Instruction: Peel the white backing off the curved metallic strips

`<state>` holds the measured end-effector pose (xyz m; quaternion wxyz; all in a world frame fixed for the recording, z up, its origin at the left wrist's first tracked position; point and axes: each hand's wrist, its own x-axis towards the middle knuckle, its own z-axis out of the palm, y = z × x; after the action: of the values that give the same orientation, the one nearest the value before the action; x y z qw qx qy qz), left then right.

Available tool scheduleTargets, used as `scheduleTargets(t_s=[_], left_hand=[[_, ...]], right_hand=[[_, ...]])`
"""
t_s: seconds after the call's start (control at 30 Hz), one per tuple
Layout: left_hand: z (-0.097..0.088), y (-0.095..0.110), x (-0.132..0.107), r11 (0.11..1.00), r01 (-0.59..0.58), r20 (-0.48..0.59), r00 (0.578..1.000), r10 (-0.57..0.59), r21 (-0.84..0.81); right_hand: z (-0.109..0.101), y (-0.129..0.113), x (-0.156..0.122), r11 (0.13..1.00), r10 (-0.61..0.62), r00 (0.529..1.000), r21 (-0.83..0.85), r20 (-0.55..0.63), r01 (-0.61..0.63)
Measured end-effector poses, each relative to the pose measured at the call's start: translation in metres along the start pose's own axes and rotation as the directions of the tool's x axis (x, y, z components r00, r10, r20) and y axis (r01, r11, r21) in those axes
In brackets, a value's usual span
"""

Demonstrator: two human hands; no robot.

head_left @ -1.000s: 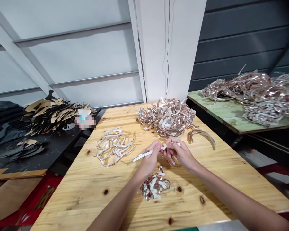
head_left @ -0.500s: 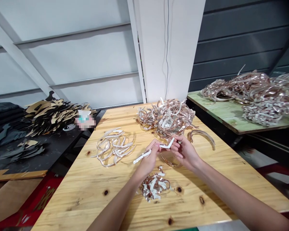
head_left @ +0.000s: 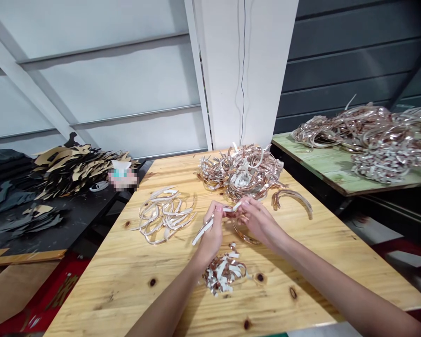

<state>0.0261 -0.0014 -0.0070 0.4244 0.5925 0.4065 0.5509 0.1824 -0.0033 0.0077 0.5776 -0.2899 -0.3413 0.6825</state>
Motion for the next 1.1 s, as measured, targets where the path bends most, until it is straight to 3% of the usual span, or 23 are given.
scheduleTargets(t_s=[0.1,0.2,0.33,0.5,0.6,0.77,1.1], left_hand=[[0.0,0.006,-0.002,1.0,-0.011,0.047,0.999,0.01,0.016],[0.0,0.009,-0.002,1.0,-0.014,0.101,0.995,0.016,-0.022],[-0.001,0.008,-0.001,0.997,-0.049,0.128,0.991,0.041,0.054],[0.002,0.005,-0.001,0.977,0.04,0.239,0.967,-0.09,0.21],[0.003,0.006,-0.002,0.974,0.053,0.234,0.966,-0.106,0.221],[0.003,0.008,0.0,0.978,0.053,0.274,0.956,-0.109,0.203],[0.008,0.007,0.003,0.992,0.128,0.304,0.944,-0.127,0.018]], right_hand=[[-0.009,0.01,0.004,0.933,-0.107,0.994,-0.349,-0.037,0.087],[-0.014,0.013,0.004,0.797,-0.138,0.988,-0.584,0.073,0.154],[-0.011,0.009,-0.002,0.695,-0.209,0.964,-0.669,0.164,0.264],[-0.006,0.006,-0.01,0.608,-0.264,0.932,-0.708,0.248,0.361],[-0.008,0.008,-0.01,0.629,-0.219,0.949,-0.711,0.226,0.314],[-0.011,0.012,-0.006,0.746,-0.147,0.973,-0.626,0.177,0.227],[0.002,-0.001,-0.005,0.959,-0.019,0.997,-0.28,0.068,0.038]])
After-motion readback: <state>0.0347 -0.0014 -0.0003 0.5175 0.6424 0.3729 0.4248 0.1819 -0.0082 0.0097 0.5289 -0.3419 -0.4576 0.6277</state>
